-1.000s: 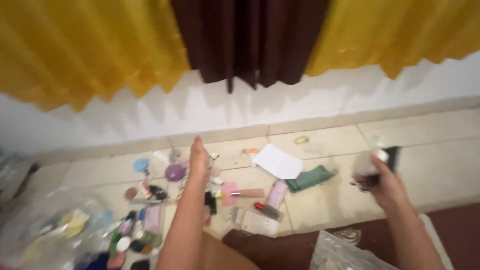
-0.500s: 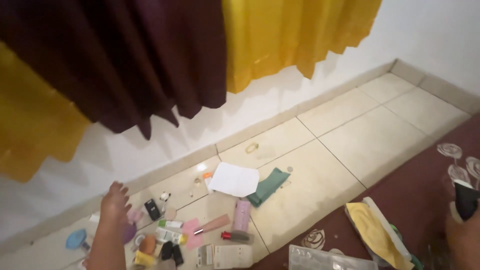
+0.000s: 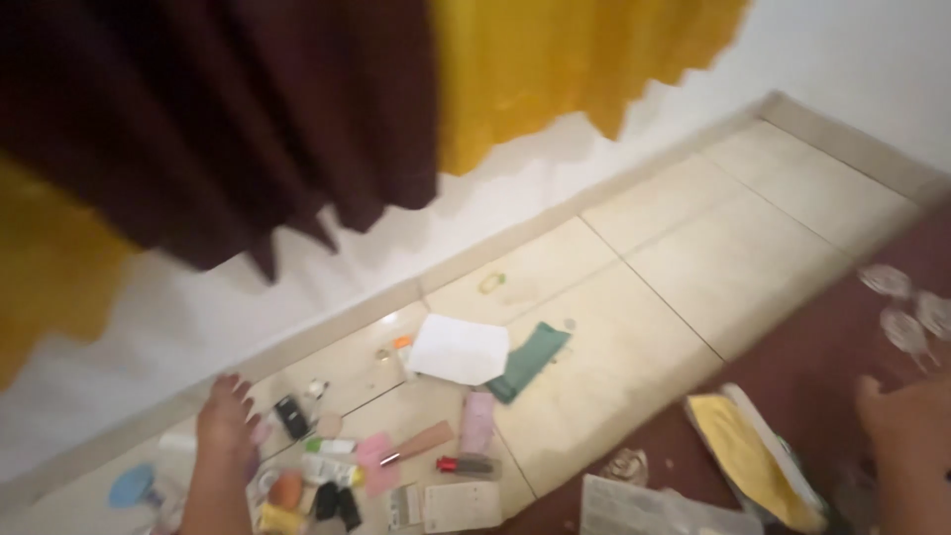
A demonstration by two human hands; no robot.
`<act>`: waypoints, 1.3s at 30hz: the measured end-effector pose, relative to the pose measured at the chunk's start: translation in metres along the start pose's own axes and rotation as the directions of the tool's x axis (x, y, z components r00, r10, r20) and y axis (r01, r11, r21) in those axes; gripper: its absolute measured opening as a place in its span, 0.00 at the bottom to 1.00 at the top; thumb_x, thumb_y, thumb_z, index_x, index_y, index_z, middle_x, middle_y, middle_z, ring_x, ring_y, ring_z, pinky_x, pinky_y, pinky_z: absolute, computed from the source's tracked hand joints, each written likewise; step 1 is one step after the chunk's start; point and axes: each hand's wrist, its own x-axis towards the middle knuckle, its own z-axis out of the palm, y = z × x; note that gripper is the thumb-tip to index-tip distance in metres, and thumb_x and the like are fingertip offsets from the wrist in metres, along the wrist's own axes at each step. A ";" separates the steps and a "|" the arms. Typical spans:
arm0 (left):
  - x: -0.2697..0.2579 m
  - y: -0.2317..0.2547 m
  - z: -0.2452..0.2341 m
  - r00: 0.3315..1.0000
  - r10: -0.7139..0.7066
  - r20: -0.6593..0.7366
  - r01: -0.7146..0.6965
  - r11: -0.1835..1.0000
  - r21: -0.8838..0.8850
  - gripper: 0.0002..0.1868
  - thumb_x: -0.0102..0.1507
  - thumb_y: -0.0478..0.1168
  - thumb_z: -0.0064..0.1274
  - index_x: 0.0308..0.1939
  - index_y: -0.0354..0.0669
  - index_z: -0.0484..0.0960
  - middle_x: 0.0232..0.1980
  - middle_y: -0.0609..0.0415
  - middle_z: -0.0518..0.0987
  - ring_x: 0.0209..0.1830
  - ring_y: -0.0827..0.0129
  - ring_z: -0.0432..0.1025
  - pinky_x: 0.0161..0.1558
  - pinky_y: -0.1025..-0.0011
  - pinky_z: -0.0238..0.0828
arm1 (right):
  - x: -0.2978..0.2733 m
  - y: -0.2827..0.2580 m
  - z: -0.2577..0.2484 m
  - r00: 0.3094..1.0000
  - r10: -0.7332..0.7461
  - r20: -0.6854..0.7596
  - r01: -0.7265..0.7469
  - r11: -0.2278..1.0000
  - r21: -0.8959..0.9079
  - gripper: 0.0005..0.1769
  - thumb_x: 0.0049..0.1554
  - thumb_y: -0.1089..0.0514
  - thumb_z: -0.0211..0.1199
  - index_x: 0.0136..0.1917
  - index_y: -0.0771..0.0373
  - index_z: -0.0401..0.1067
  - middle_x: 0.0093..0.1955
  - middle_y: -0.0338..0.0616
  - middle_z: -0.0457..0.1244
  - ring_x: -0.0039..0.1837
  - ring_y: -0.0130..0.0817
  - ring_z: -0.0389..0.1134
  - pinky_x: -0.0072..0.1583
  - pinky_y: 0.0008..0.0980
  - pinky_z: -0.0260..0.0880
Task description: Organizing and sorting cosmetic products from the floor into a multi-tiered storage cart.
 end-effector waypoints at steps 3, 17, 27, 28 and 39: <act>-0.004 -0.016 -0.035 0.997 0.057 -0.057 -0.061 0.995 -0.074 0.30 0.71 0.58 0.35 0.72 0.48 0.67 0.72 0.53 0.71 0.68 0.59 0.63 0.62 0.56 0.59 | -0.050 -0.206 -0.097 0.837 -0.544 -0.059 0.516 0.821 -0.245 0.34 0.53 0.51 0.69 0.70 0.62 0.66 0.77 0.62 0.54 0.85 0.57 0.53 0.79 0.69 0.48; -0.162 -0.095 -0.339 0.742 0.270 -0.614 -0.338 0.941 0.005 0.32 0.71 0.54 0.35 0.70 0.33 0.69 0.69 0.43 0.74 0.70 0.59 0.67 0.68 0.65 0.59 | -0.612 -0.610 -0.118 0.009 -0.980 -0.201 -0.041 -0.201 0.979 0.22 0.52 0.70 0.57 0.61 0.61 0.70 0.76 0.56 0.55 0.77 0.53 0.54 0.78 0.49 0.52; -0.257 -0.171 -0.446 0.638 0.247 -0.729 -0.283 0.956 0.076 0.32 0.73 0.56 0.33 0.65 0.31 0.73 0.65 0.41 0.78 0.65 0.55 0.72 0.66 0.64 0.63 | -0.831 -0.577 -0.223 -0.466 -0.841 -0.274 -0.007 -0.306 0.952 0.23 0.53 0.65 0.59 0.63 0.59 0.67 0.79 0.60 0.50 0.80 0.55 0.49 0.78 0.61 0.41; -0.258 -0.176 -0.451 0.634 0.242 -0.735 -0.276 0.958 0.077 0.32 0.73 0.56 0.33 0.65 0.31 0.73 0.65 0.41 0.78 0.65 0.55 0.72 0.66 0.64 0.63 | -0.839 -0.571 -0.229 -0.472 -0.838 -0.275 -0.016 -0.304 0.953 0.23 0.53 0.65 0.59 0.63 0.59 0.67 0.79 0.60 0.50 0.80 0.55 0.49 0.78 0.61 0.41; -0.275 -0.198 -0.484 0.567 0.272 -0.777 -0.388 0.921 0.038 0.30 0.72 0.51 0.33 0.67 0.35 0.74 0.65 0.42 0.79 0.68 0.58 0.71 0.69 0.68 0.60 | -0.906 -0.545 -0.297 -0.503 -0.792 -0.347 -0.036 -0.382 0.923 0.25 0.52 0.65 0.58 0.64 0.59 0.66 0.79 0.62 0.51 0.81 0.56 0.49 0.77 0.61 0.40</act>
